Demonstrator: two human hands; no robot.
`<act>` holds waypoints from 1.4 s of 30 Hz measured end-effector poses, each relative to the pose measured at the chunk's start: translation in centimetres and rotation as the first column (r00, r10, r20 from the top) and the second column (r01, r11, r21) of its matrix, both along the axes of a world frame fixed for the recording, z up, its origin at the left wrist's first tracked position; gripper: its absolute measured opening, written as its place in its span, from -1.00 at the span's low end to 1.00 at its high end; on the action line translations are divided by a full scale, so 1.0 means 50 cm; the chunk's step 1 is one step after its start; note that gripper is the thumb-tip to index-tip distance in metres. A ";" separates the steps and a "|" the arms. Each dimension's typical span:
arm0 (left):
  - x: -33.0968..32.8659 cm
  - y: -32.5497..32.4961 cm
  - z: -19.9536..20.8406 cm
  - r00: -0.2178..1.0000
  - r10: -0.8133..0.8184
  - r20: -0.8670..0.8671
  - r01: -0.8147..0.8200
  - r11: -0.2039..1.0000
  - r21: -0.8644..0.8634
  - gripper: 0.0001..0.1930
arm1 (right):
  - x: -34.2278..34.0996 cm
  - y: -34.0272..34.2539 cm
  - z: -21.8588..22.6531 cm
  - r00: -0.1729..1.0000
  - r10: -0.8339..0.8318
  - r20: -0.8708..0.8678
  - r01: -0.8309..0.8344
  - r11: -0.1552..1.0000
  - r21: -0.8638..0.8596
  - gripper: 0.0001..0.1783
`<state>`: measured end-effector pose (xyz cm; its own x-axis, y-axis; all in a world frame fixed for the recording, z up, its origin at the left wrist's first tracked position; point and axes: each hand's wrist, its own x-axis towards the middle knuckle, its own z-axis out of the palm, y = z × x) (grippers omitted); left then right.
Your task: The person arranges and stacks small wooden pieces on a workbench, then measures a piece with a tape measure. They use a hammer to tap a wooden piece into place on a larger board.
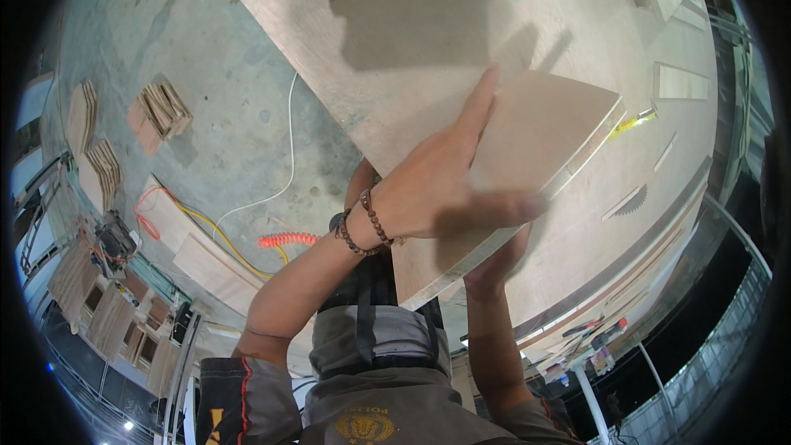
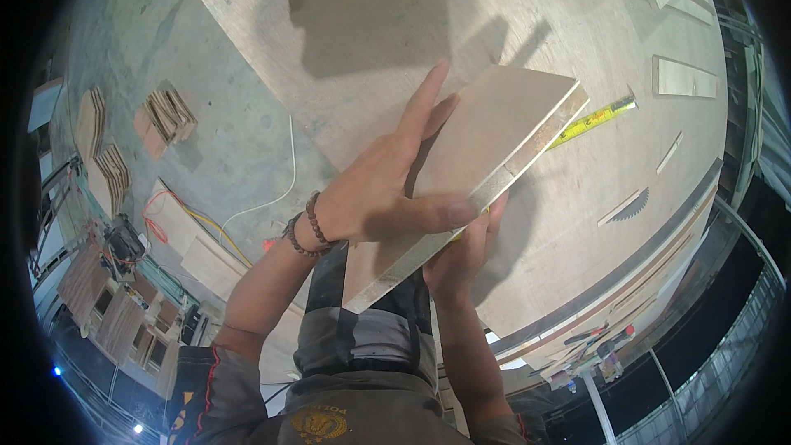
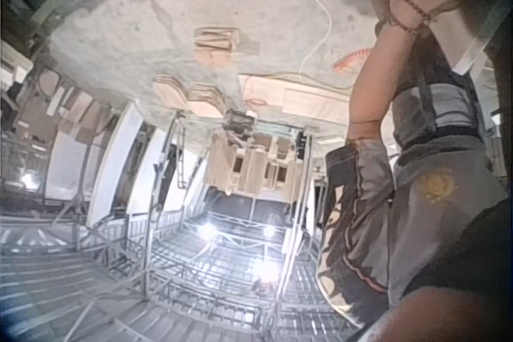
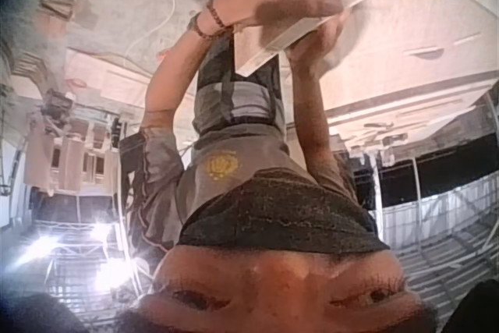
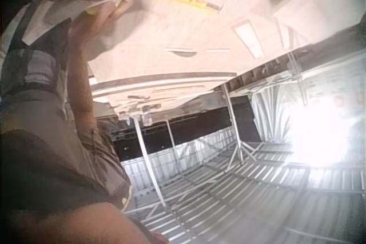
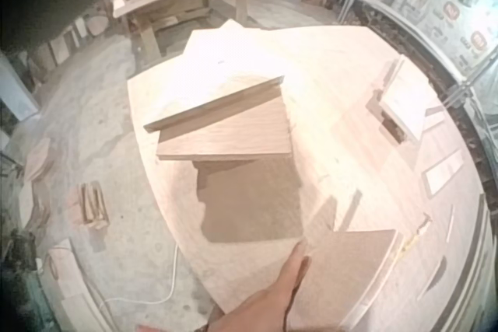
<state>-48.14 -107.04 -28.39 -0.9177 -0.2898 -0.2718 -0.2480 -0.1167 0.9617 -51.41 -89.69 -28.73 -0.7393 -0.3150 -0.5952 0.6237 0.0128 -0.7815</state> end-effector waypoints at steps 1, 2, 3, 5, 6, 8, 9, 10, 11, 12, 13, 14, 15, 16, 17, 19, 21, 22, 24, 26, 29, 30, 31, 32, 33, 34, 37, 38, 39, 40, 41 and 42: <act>0.000 0.000 0.000 1.000 -0.004 0.002 0.004 1.000 -0.002 0.47 | -0.003 0.007 -0.003 1.000 0.013 0.014 -0.013 1.000 0.002 -0.34; -0.001 0.000 0.000 1.000 -0.008 0.004 0.008 1.000 -0.005 0.47 | -0.003 0.009 -0.004 1.000 0.029 0.004 -0.030 0.999 0.018 -0.34; -0.001 -0.001 0.001 1.000 -0.013 0.006 0.013 1.000 -0.007 0.47 | -0.004 0.009 -0.001 0.999 0.046 -0.004 -0.045 0.998 0.036 -0.34; -0.001 -0.001 0.002 1.000 -0.024 0.020 0.024 1.000 -0.012 0.46 | -0.004 -0.008 0.012 0.996 0.075 -0.056 -0.070 0.994 0.087 -0.35; -0.001 -0.001 0.002 0.999 -0.030 0.027 0.031 0.999 -0.015 0.46 | -0.003 -0.011 0.014 0.993 0.085 -0.077 -0.077 0.991 0.108 -0.36; 0.000 -0.001 -0.001 0.999 -0.029 0.018 0.030 0.999 -0.026 0.46 | 0.000 -0.006 0.009 0.993 0.090 -0.082 -0.080 0.990 0.114 -0.38; 0.000 -0.001 -0.002 0.999 -0.029 0.013 0.030 0.999 -0.032 0.46 | 0.001 -0.005 0.008 0.993 0.090 -0.074 -0.082 0.990 0.112 -0.39; 0.000 -0.001 -0.002 0.999 -0.030 0.020 0.031 0.999 -0.029 0.46 | 0.001 -0.004 0.010 0.995 0.087 -0.047 -0.082 0.992 0.096 -0.40; 0.000 -0.001 -0.001 0.999 -0.032 0.028 0.033 0.999 -0.027 0.46 | 0.002 -0.003 0.011 0.995 0.087 -0.040 -0.084 0.993 0.083 -0.41; 0.000 -0.002 -0.001 0.999 -0.034 0.035 0.034 0.999 -0.024 0.45 | 0.002 -0.002 0.011 0.996 0.088 -0.032 -0.086 0.994 0.069 -0.42; -0.001 -0.003 0.001 0.999 -0.029 0.037 0.030 0.999 -0.017 0.45 | 0.004 -0.001 0.010 0.995 0.093 -0.043 -0.091 0.994 0.059 -0.43; -0.002 -0.004 0.003 0.999 -0.025 0.039 0.025 1.000 -0.009 0.45 | 0.004 0.001 0.009 0.994 0.097 -0.047 -0.095 0.995 0.040 -0.44; -0.002 -0.004 0.004 0.999 -0.021 0.041 0.021 1.000 -0.002 0.45 | 0.004 0.004 0.008 0.994 0.100 -0.050 -0.099 0.995 0.021 -0.45; -0.003 -0.003 0.005 0.999 -0.014 0.037 0.014 1.000 -0.003 0.45 | 0.001 0.008 0.005 0.994 0.102 -0.045 -0.103 0.995 -0.007 -0.45; -0.003 -0.002 0.006 0.999 -0.007 0.033 0.008 1.000 -0.004 0.44 | -0.001 0.005 0.007 0.994 0.099 -0.048 -0.099 0.995 -0.008 -0.46; -0.004 0.000 0.006 1.000 0.000 0.023 0.000 1.000 -0.007 0.44 | -0.004 -0.017 0.022 0.994 0.084 -0.064 -0.083 0.996 0.017 -0.46; -0.004 0.000 0.004 1.000 0.001 0.012 -0.001 1.000 -0.013 0.44 | -0.003 -0.027 0.028 0.993 0.077 -0.092 -0.073 0.996 0.044 -0.47; -0.004 -0.001 0.006 1.000 0.001 0.012 -0.001 1.000 -0.008 0.44 | -0.001 -0.025 0.027 0.991 0.082 -0.106 -0.078 0.996 0.048 -0.47; -0.004 -0.002 0.010 1.000 0.000 0.013 0.000 1.000 0.001 0.43 | 0.004 -0.013 0.020 0.991 0.098 -0.089 -0.098 0.995 0.000 -0.47; -0.004 -0.004 0.007 1.000 0.018 -0.011 -0.018 1.000 0.007 0.41 | 0.007 -0.004 0.010 0.993 0.114 -0.043 -0.116 0.992 -0.055 -0.47; -0.004 0.001 0.002 0.999 0.029 -0.030 -0.029 1.000 -0.009 0.40 | 0.000 -0.021 0.023 0.995 0.095 -0.004 -0.095 0.995 -0.023 -0.46; -0.004 0.003 0.001 0.999 0.030 -0.034 -0.030 0.999 -0.018 0.40 | -0.002 -0.024 0.023 0.996 0.084 0.013 -0.083 0.996 -0.020 -0.46; -0.004 0.004 0.004 0.999 0.034 -0.026 -0.034 0.999 0.014 0.40 | -0.004 -0.014 0.014 0.996 0.075 0.042 -0.073 0.996 -0.048 -0.45; -0.004 0.003 0.009 0.999 0.038 -0.017 -0.037 0.998 0.047 0.40 | -0.004 -0.009 0.006 0.996 0.062 0.060 -0.057 0.996 -0.073 -0.45; -0.004 0.003 0.013 0.999 0.042 -0.009 -0.041 0.996 0.079 0.40 | -0.004 -0.004 -0.001 0.996 0.048 0.078 -0.040 0.995 -0.096 -0.44; -0.005 0.003 0.014 0.999 0.039 -0.009 -0.038 0.996 0.081 0.40 | -0.002 -0.003 -0.007 0.996 0.027 0.085 -0.017 0.993 -0.118 -0.44; -0.005 0.004 0.010 0.999 0.040 -0.029 -0.038 0.997 0.064 0.39 | -0.004 0.002 -0.008 0.994 0.039 0.097 -0.028 0.993 -0.115 -0.44; -0.003 0.008 0.002 0.998 0.046 -0.049 -0.044 0.998 0.045 0.38 | -0.005 0.000 -0.006 0.995 0.049 0.085 -0.040 0.994 -0.105 -0.45; -0.002 0.009 -0.003 0.996 0.052 -0.070 -0.050 0.998 0.026 0.38 | -0.006 -0.002 -0.004 0.996 0.059 0.073 -0.052 0.994 -0.094 -0.45; -0.003 0.009 -0.003 0.997 0.046 -0.063 -0.045 0.999 0.022 0.37 | -0.007 -0.010 -0.002 0.997 0.060 0.045 -0.056 0.995 -0.087 -0.46; -0.003 0.008 -0.003 0.998 0.040 -0.057 -0.039 0.999 0.017 0.37 | -0.007 -0.010 -0.003 0.997 0.072 0.020 -0.070 0.994 -0.085 -0.46; -0.004 0.007 -0.002 0.998 0.034 -0.051 -0.034 0.999 0.012 0.37 | -0.006 -0.011 -0.004 0.997 0.083 -0.004 -0.083 0.993 -0.081 -0.46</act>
